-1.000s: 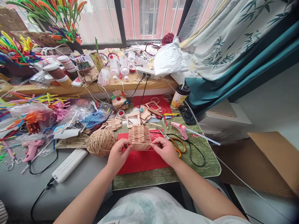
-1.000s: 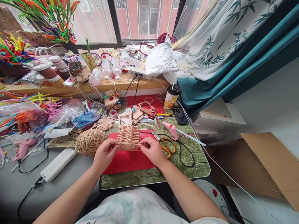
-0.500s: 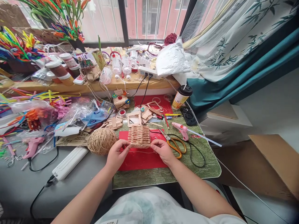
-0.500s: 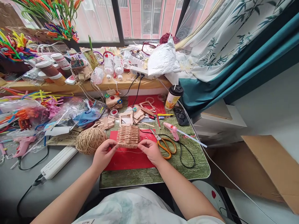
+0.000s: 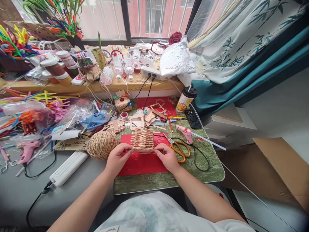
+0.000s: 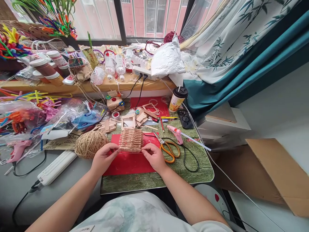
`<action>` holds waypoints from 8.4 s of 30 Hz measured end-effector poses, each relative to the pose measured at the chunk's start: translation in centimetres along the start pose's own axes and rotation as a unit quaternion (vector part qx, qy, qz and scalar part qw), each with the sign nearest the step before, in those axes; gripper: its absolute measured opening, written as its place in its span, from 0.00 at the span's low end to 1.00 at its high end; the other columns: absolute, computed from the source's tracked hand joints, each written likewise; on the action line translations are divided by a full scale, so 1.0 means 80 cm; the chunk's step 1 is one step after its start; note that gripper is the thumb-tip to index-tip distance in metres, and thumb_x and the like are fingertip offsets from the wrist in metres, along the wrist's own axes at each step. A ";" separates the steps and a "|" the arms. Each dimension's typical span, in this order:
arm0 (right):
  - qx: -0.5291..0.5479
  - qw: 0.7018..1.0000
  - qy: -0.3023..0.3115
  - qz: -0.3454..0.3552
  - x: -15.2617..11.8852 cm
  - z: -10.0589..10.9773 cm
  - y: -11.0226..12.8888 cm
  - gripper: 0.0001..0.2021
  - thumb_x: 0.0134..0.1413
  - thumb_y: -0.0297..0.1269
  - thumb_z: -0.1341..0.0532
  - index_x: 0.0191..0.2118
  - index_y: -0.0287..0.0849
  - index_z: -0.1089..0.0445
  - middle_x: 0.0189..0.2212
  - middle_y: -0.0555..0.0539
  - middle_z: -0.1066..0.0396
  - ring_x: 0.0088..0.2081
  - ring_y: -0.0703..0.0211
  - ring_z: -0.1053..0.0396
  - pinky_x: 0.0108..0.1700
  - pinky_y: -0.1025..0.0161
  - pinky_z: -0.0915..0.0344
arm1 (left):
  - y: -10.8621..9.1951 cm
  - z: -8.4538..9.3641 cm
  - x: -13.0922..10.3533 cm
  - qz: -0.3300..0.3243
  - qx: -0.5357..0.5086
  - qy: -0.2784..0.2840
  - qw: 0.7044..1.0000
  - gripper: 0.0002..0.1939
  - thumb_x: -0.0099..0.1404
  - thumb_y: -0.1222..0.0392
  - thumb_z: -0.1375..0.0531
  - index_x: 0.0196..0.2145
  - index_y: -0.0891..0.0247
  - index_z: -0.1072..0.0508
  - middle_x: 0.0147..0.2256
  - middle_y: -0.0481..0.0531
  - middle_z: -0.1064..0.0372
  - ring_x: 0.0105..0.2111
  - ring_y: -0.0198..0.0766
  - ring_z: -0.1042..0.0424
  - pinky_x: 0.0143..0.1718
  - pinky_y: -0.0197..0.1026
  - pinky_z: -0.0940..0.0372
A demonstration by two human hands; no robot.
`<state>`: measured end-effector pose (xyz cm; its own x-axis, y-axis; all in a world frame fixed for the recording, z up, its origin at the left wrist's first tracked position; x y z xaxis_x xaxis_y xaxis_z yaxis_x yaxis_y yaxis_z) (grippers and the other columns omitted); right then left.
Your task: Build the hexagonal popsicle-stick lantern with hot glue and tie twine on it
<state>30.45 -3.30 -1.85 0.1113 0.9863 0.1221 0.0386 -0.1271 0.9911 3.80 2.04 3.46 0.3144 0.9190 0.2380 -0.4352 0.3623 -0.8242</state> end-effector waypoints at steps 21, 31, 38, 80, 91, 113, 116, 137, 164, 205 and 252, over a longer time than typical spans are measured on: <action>-0.031 0.999 0.005 0.034 -0.007 0.001 -0.006 0.05 0.68 0.43 0.30 0.43 0.50 0.19 0.38 0.47 0.22 0.41 0.53 0.23 0.46 0.57 0.26 | 0.004 0.001 0.004 0.020 -0.011 0.033 0.999 0.05 0.73 0.55 0.33 0.41 0.56 0.17 0.38 0.50 0.20 0.38 0.38 0.23 0.40 0.39 0.29; -0.089 0.993 -0.004 0.076 -0.009 0.003 0.008 0.03 0.68 0.38 0.30 0.43 0.50 0.17 0.40 0.45 0.20 0.44 0.50 0.22 0.51 0.51 0.26 | 0.009 -0.002 0.004 0.019 -0.033 0.008 0.999 0.05 0.71 0.58 0.32 0.42 0.55 0.14 0.40 0.52 0.18 0.41 0.41 0.20 0.46 0.43 0.24; -0.135 0.986 -0.015 0.092 -0.011 0.002 0.016 0.04 0.69 0.38 0.31 0.44 0.50 0.16 0.41 0.45 0.21 0.44 0.51 0.22 0.50 0.51 0.25 | 0.016 -0.006 -0.003 0.051 -0.051 -0.017 0.997 0.04 0.70 0.57 0.31 0.42 0.56 0.15 0.39 0.52 0.17 0.40 0.42 0.19 0.44 0.42 0.23; -0.117 0.992 -0.034 0.017 -0.021 0.001 -0.005 0.08 0.68 0.44 0.32 0.47 0.48 0.22 0.41 0.44 0.20 0.42 0.50 0.22 0.49 0.52 0.23 | -0.006 -0.009 0.002 -0.042 0.013 0.024 0.999 0.05 0.73 0.57 0.34 0.46 0.56 0.19 0.41 0.53 0.19 0.42 0.43 0.22 0.46 0.44 0.26; -0.093 0.994 -0.048 0.008 -0.018 0.001 -0.007 0.09 0.68 0.46 0.31 0.45 0.48 0.21 0.42 0.44 0.19 0.43 0.50 0.21 0.50 0.52 0.23 | -0.022 -0.010 0.006 -0.107 0.021 0.028 0.994 0.03 0.75 0.60 0.35 0.43 0.56 0.19 0.40 0.51 0.20 0.41 0.41 0.22 0.46 0.43 0.27; 0.037 0.995 -0.028 -0.084 0.046 -0.022 -0.042 0.26 0.58 0.51 0.26 0.58 0.45 0.22 0.53 0.38 0.16 0.49 0.44 0.15 0.54 0.45 0.18 | 0.000 -0.035 0.004 -0.251 0.257 0.087 0.929 0.13 0.78 0.65 0.41 0.50 0.50 0.18 0.47 0.53 0.17 0.46 0.46 0.24 0.45 0.49 0.37; 0.043 0.993 0.003 -0.109 0.041 -0.018 -0.041 0.27 0.54 0.48 0.24 0.58 0.47 0.21 0.52 0.39 0.15 0.47 0.45 0.15 0.52 0.47 0.18 | 0.007 -0.039 0.001 -0.248 0.275 0.106 0.923 0.12 0.79 0.64 0.41 0.49 0.51 0.19 0.47 0.53 0.17 0.46 0.45 0.25 0.46 0.49 0.38; -0.002 0.983 -0.018 -0.182 0.019 0.015 -0.038 0.23 0.52 0.42 0.25 0.54 0.48 0.22 0.40 0.46 0.18 0.37 0.50 0.20 0.46 0.50 0.21 | 0.009 -0.050 -0.009 -0.308 0.317 0.107 0.891 0.07 0.78 0.64 0.39 0.42 0.57 0.21 0.39 0.53 0.20 0.40 0.45 0.27 0.41 0.49 0.39; 0.117 0.985 -0.025 -0.127 0.015 0.018 0.005 0.13 0.60 0.49 0.26 0.33 0.46 0.22 0.21 0.56 0.36 0.23 0.65 0.42 0.27 0.64 0.45 | -0.012 -0.003 0.012 -0.066 0.038 -0.037 0.996 0.08 0.80 0.61 0.44 0.48 0.57 0.23 0.44 0.53 0.22 0.47 0.43 0.23 0.51 0.46 0.28; -0.003 0.951 0.281 -0.127 -0.025 -0.079 0.118 0.26 0.73 0.58 0.38 0.66 0.50 0.26 0.60 0.41 0.21 0.58 0.42 0.22 0.59 0.49 0.25 | -0.113 -0.036 -0.010 -0.340 0.099 0.158 0.922 0.08 0.79 0.59 0.40 0.46 0.50 0.20 0.44 0.53 0.16 0.37 0.41 0.21 0.40 0.45 0.24; -0.070 0.997 -0.026 -0.005 0.043 -0.038 0.030 0.16 0.76 0.52 0.41 0.46 0.51 0.18 0.69 0.43 0.28 0.72 0.45 0.32 0.76 0.41 0.41 | 0.034 -0.042 0.011 0.149 -0.209 -0.006 0.966 0.29 0.78 0.36 0.43 0.65 0.58 0.29 0.61 0.60 0.26 0.61 0.54 0.26 0.63 0.55 0.31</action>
<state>27.88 0.09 1.08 0.1622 0.9804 0.1123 -0.0980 -0.0972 0.9904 5.70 3.28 -0.27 0.2161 0.9756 -0.0379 -0.1251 -0.0109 -0.9921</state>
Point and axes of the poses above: each hand's wrist, its own x-axis towards the middle knuckle, its own z-axis out of the back of the hand, y = z × x, the point moved 6 cm from there along x, towards the middle knuckle
